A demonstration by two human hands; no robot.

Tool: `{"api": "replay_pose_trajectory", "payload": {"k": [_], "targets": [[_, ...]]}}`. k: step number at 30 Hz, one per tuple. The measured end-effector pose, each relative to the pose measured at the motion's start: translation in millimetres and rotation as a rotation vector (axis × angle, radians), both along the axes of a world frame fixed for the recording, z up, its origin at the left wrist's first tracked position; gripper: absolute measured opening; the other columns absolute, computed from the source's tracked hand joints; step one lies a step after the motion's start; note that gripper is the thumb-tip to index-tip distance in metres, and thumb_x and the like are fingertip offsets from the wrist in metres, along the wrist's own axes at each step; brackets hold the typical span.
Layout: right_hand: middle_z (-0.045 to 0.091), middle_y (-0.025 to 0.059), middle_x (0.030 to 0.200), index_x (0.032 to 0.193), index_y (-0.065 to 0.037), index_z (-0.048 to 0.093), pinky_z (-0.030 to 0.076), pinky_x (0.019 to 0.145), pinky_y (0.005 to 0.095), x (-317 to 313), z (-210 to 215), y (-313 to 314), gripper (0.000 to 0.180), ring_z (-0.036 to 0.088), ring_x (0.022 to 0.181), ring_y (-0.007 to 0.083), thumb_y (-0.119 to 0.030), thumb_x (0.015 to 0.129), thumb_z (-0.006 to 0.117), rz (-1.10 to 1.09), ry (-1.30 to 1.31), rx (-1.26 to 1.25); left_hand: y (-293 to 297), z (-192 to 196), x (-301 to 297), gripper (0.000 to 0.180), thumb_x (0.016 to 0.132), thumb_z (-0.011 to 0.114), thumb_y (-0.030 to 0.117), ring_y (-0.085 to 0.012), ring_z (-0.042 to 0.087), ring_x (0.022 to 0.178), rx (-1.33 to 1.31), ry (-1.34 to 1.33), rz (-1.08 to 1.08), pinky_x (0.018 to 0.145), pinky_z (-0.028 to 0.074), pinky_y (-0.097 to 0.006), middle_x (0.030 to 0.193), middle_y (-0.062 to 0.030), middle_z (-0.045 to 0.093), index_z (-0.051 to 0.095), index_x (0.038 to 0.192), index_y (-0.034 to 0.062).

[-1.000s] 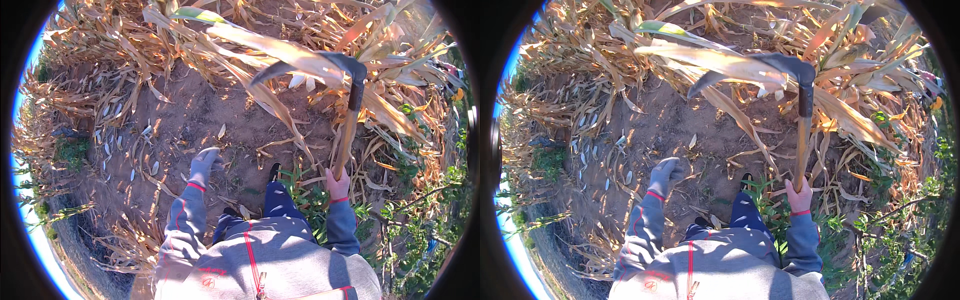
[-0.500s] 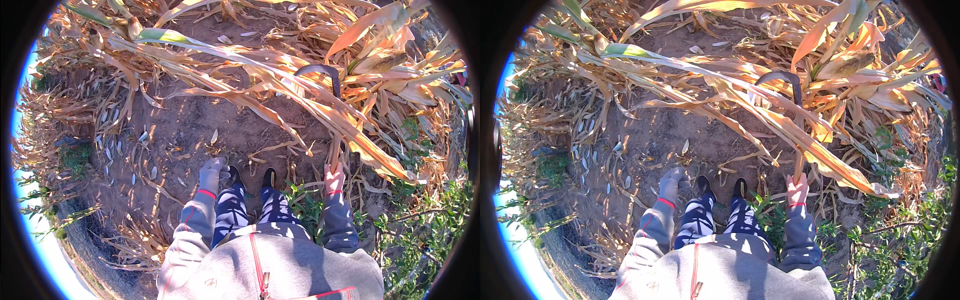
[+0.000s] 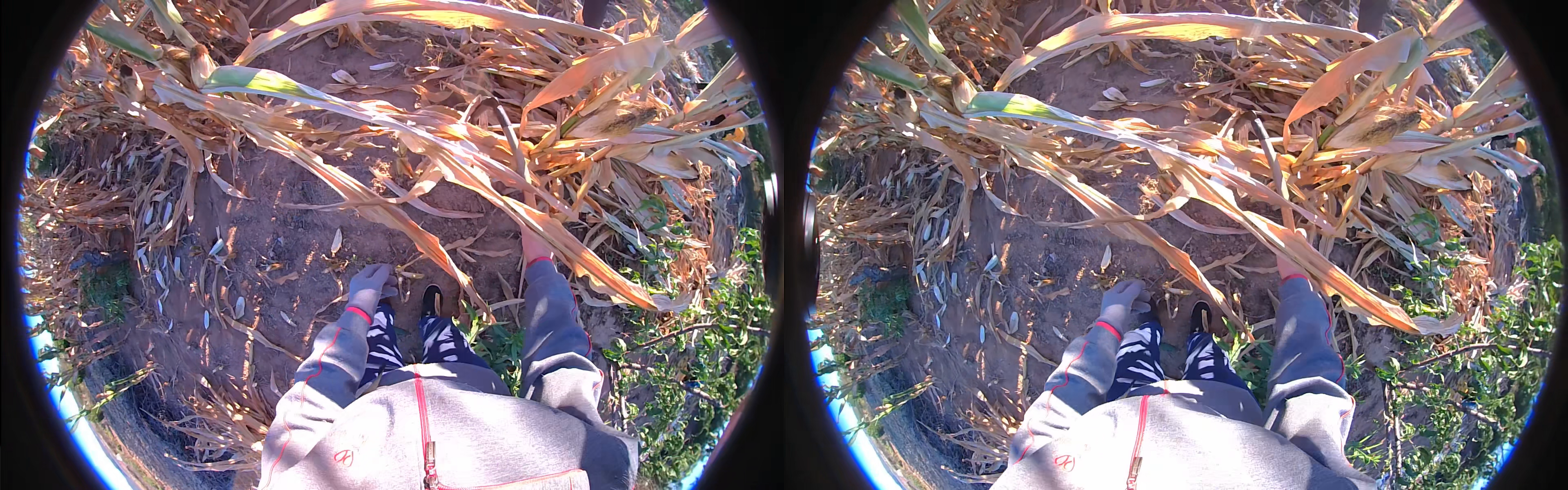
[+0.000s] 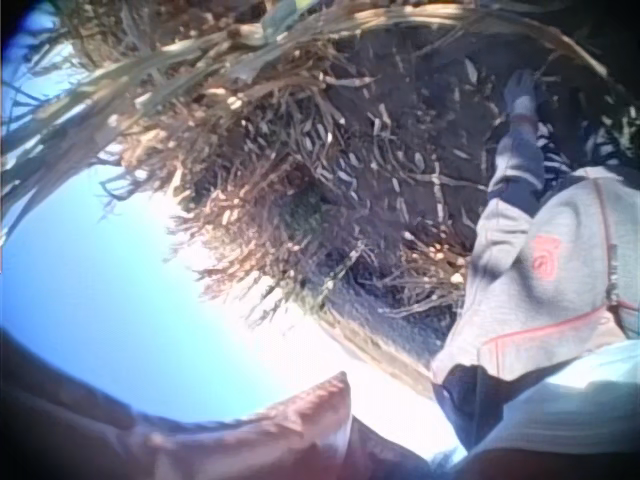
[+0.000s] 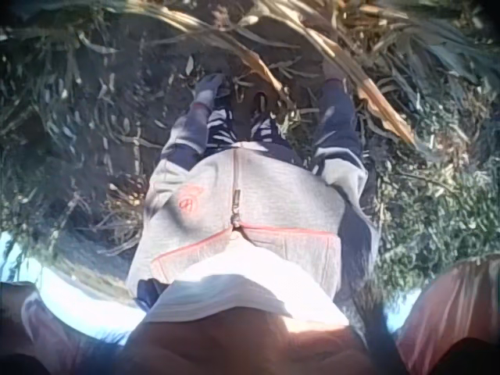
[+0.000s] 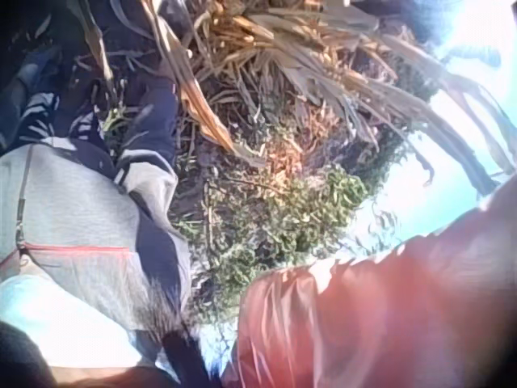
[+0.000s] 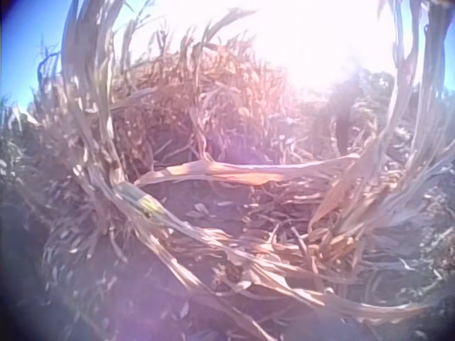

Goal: The person uses a sickle to cut dried corn stalks at their base and drops them to the ground. The person repeatedly selects stalks, cuts them, and discards them in the same area.

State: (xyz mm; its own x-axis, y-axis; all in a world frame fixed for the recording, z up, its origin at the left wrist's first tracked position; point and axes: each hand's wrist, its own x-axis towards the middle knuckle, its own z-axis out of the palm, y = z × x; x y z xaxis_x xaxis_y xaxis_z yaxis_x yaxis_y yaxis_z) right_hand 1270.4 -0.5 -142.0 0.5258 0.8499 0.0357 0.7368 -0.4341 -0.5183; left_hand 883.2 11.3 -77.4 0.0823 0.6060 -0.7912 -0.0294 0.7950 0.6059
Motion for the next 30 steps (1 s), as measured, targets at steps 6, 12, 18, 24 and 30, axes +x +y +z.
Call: {"api": "replay_pose_trajectory", "payload": {"k": [6,12,18,24,30], "targets": [[0.06,0.0208,0.089,0.097,-0.003,0.057,0.043,0.078,0.0488,-67.7,61.4,-22.8,0.029,0.056,0.09,0.0409,-0.028,0.083,0.06,-0.309,-0.123,0.001,34.0,15.6,-50.0,0.026,0.084,0.059,0.022,-0.0191,0.061,0.062,-0.02,0.087,0.054,0.055,0.051,-0.029,0.08,-0.0123,0.064,0.061,0.097,0.0005],[0.059,0.0194,0.085,0.095,-0.006,0.041,0.045,0.069,0.0493,-115.6,73.7,-53.4,0.031,0.059,0.082,0.0403,-0.021,0.08,0.063,-0.45,-0.119,-0.317,65.9,21.6,-77.3,0.013,0.082,0.06,0.01,-0.0114,0.052,0.056,-0.012,-0.139,0.138,0.048,0.041,-0.022,0.073,-0.007,0.057,0.058,0.092,0.0023],[0.06,0.0237,0.09,0.095,-0.004,0.045,0.047,0.074,0.0474,-130.9,28.9,19.4,0.033,0.059,0.087,0.0398,-0.021,0.077,0.065,-0.501,0.051,-0.377,78.5,45.3,-61.6,0.022,0.085,0.057,0.014,-0.0162,0.062,0.063,0.209,-0.065,-0.06,0.059,0.052,-0.026,0.08,-0.0096,0.064,0.06,0.101,0.0001],[0.061,0.0247,0.091,0.096,-0.002,0.046,0.046,0.077,0.0484,-125.8,-4.3,81.3,0.033,0.058,0.09,0.0416,-0.022,0.076,0.063,-0.504,0.243,-0.278,123.8,115.4,-19.9,0.02,0.089,0.054,0.012,-0.0118,0.061,0.073,0.451,-0.057,-0.124,0.064,0.051,-0.025,0.083,-0.0067,0.063,0.06,0.103,-0.0007],[0.057,0.0112,0.073,0.096,-0.004,0.048,0.047,0.054,0.0378,-139.0,-33.9,96.9,0.028,0.059,0.064,0.0259,-0.019,0.078,0.063,-0.592,0.702,-0.122,194.9,117.1,14.3,0.018,0.086,0.057,0.011,-0.0049,0.054,0.07,0.678,0.013,-0.075,0.062,0.046,-0.021,0.079,-0.0003,0.061,0.062,0.099,-0.0007]]}}
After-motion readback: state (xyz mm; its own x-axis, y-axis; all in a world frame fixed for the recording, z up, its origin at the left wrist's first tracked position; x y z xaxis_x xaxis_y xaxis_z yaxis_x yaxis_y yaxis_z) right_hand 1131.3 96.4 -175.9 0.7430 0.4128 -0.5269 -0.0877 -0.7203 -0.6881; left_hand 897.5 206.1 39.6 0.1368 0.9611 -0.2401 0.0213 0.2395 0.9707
